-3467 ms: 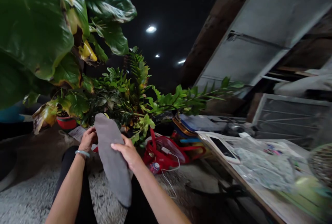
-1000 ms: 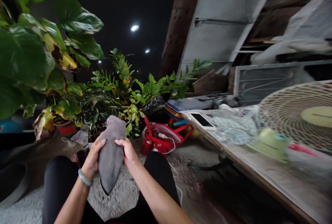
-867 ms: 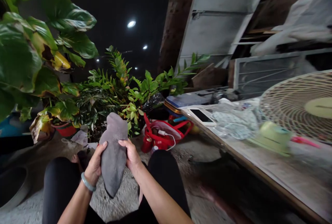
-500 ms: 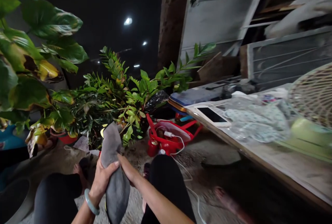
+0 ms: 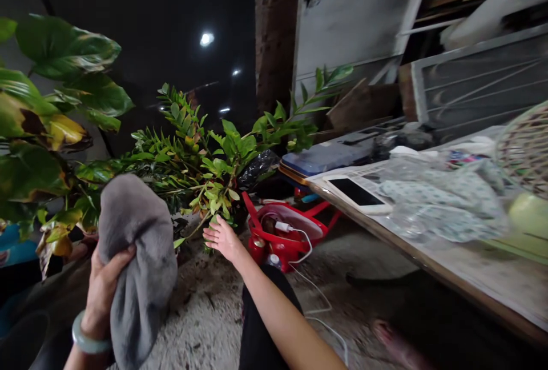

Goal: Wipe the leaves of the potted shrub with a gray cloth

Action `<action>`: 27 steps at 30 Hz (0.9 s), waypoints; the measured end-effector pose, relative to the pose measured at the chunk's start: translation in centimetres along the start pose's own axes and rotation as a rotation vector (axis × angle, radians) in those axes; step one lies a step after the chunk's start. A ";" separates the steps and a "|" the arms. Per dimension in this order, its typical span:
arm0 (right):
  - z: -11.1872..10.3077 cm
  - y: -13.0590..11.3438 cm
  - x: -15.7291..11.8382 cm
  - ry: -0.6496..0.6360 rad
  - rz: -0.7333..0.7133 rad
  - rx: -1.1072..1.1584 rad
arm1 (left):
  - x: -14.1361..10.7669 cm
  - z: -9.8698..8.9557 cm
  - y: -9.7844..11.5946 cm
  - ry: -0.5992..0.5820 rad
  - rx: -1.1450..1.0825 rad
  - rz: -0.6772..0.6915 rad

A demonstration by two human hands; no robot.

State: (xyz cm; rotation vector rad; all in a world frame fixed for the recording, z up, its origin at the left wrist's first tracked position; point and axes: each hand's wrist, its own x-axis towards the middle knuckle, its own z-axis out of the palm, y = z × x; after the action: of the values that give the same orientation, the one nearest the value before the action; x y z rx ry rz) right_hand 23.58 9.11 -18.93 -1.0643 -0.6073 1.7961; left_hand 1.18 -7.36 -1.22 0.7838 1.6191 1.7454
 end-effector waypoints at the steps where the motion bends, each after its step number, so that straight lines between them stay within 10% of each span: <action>1: 0.3 0.1 0.3 -0.026 0.005 0.095 | 0.9 1.6 1.3 -0.065 0.022 0.084; 4: 0.7 0.3 0.7 -0.112 -0.023 0.292 | 3.8 7.7 1.5 -0.443 0.003 0.189; 8: 0.8 0.1 1.3 -0.154 -0.099 0.400 | 5.9 12.4 -5.7 -0.744 0.160 0.016; 13: 0.7 -0.1 2.0 -0.142 -0.028 0.444 | 4.9 10.9 -12.1 -0.850 0.200 -0.102; 27: 0.7 -0.4 2.0 -0.131 -0.097 0.461 | 1.9 7.8 -8.5 -1.081 0.436 -0.100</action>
State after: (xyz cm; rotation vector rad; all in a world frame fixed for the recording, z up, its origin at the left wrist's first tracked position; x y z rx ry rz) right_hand 22.76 11.13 -19.09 -0.5983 -0.2908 1.8123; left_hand 6.42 -0.53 -9.14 1.4732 1.1927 0.6146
